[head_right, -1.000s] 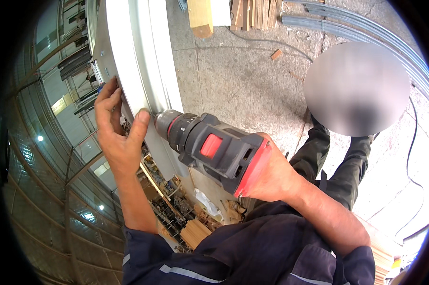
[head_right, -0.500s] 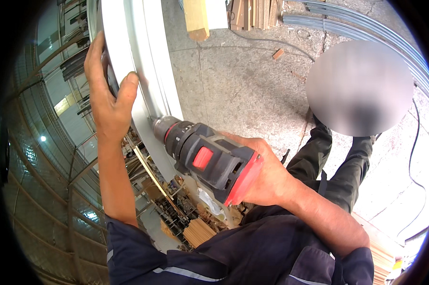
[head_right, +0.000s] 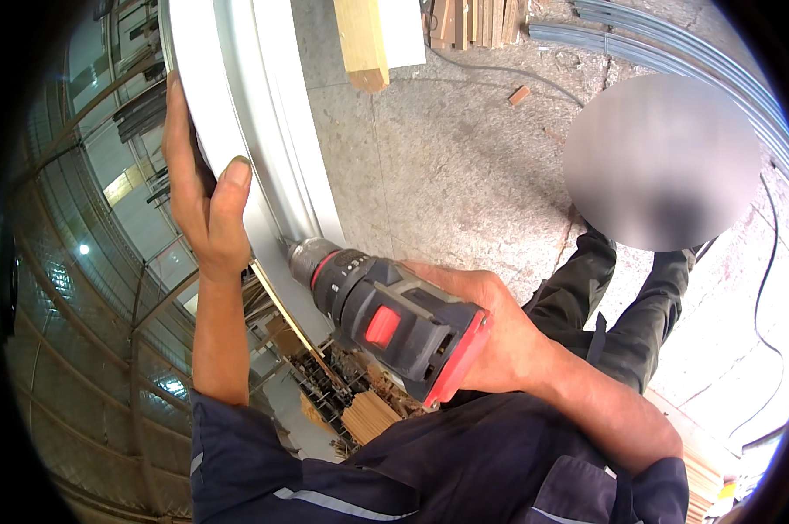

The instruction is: The person assembles a cabinet door by measuring and marking positions, drilling holes, and fastening a metal frame to a wooden panel using a cordless drill, tape measure, and hammer. The person secures the frame with screws and adjusts components to fit.

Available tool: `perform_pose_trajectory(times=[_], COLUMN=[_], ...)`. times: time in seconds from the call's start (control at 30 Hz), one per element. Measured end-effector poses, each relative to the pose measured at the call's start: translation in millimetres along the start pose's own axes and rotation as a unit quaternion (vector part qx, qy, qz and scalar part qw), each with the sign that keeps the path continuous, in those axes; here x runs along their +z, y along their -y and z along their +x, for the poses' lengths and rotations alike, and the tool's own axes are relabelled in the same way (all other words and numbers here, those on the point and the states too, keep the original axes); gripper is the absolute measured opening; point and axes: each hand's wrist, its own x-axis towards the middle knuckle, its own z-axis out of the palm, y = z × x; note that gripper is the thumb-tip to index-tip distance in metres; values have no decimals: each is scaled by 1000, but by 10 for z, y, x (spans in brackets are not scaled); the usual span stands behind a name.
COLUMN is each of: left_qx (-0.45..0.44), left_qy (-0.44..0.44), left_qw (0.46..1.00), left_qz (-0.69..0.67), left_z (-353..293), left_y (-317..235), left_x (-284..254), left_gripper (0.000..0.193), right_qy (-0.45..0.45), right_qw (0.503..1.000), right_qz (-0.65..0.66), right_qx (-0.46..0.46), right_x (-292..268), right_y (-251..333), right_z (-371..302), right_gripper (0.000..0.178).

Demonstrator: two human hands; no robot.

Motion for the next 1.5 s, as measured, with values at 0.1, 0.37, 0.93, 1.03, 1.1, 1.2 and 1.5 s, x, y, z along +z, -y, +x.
perform_pose_trajectory(times=[0.1,0.37,0.93,1.03,1.1,1.2,1.5], left_qx=[-15,-16,-22,-42,-41,-38,-36], left_qy=[-6,-13,-34,-43,-45,-47,-56], left_qw=[1000,1000,999,998,998,998,998], left_qz=[-17,-14,-17,-14,-12,-22,-9], left_z=[-30,-34,-26,4,1,26,20], left_y=[5,30,10,-85,-86,-87,-104], left_x=[-6,0,48,84,85,96,102], left_gripper=[81,83,86,85,85,84,82], right_qy=[-8,0,11,4,2,-1,-7], right_qw=[1000,1000,999,999,1000,1000,1000], right_qz=[-8,17,-39,-31,-18,-8,-21], right_qx=[-15,-6,-6,-5,4,15,-10], right_x=[11,-43,-66,-44,-34,-12,5], right_y=[-49,-13,-63,-68,-89,-104,-109], right_z=[-23,-1,-2,-3,-16,-24,-15], right_gripper=[87,89,88,88,87,84,77])
